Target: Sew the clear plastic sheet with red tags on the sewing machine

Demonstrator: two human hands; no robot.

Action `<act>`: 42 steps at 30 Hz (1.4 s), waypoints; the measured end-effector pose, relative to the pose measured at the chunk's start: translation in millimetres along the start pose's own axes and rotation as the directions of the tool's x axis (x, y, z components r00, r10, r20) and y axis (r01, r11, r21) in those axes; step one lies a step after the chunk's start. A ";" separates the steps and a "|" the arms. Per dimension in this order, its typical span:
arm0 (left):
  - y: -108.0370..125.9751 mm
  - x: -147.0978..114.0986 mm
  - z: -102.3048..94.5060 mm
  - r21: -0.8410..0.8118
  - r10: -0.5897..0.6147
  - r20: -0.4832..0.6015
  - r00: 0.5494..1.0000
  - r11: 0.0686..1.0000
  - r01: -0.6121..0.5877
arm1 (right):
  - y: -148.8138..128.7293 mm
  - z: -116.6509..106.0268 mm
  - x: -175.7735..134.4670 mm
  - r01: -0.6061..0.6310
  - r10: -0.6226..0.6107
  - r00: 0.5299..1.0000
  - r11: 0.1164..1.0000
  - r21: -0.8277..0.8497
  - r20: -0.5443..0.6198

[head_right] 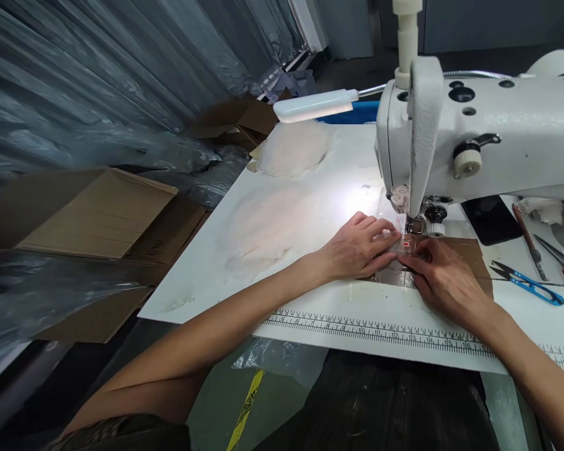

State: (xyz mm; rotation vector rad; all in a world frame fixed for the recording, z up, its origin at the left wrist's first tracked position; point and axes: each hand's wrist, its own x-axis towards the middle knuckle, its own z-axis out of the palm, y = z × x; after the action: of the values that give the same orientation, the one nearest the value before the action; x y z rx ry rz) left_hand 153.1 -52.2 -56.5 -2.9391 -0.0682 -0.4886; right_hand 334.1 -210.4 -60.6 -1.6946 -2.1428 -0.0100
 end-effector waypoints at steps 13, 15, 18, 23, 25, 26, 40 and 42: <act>-16.2 16.3 -2.9 -0.025 0.002 0.169 0.986 1.000 0.002 | 6.3 4.7 7.1 -0.036 0.034 0.999 0.999 -0.039 -0.042; -17.5 15.7 -1.4 -0.054 -0.012 0.159 0.987 0.998 0.021 | 6.6 4.9 7.4 -0.055 0.054 0.998 0.998 -0.044 -0.026; -17.8 13.9 -1.3 -0.094 -0.022 0.160 0.987 0.995 0.037 | 6.5 5.0 7.0 -0.073 0.073 0.997 0.997 -0.031 0.008; -17.1 12.9 -1.5 -0.124 -0.029 0.168 0.985 0.991 0.051 | 6.4 5.3 7.0 -0.054 0.053 0.999 0.998 -0.042 -0.009; -16.7 12.8 -0.4 -0.126 -0.032 0.161 0.986 0.991 0.053 | 5.7 4.8 7.6 -0.062 0.061 0.998 0.997 -0.056 -0.011; -16.5 12.6 0.4 -0.128 -0.034 0.157 0.987 0.990 0.054 | 5.3 4.4 8.0 -0.069 0.069 0.998 0.996 -0.062 -0.008; -12.6 13.4 1.6 -0.163 -0.057 0.132 0.990 0.984 0.078 | 3.0 6.0 6.9 -0.093 0.091 0.995 0.991 -0.101 -0.029; -11.8 13.5 1.8 -0.150 -0.061 0.125 0.990 0.985 0.080 | 3.1 5.9 6.7 -0.091 0.089 0.996 0.991 -0.096 -0.030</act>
State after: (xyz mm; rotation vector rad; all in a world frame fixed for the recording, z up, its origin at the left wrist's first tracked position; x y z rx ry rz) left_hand 165.6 -40.0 -52.0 -3.1260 -0.1566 -0.3410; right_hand 334.1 -201.8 -64.6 -1.8346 -2.0759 -0.1114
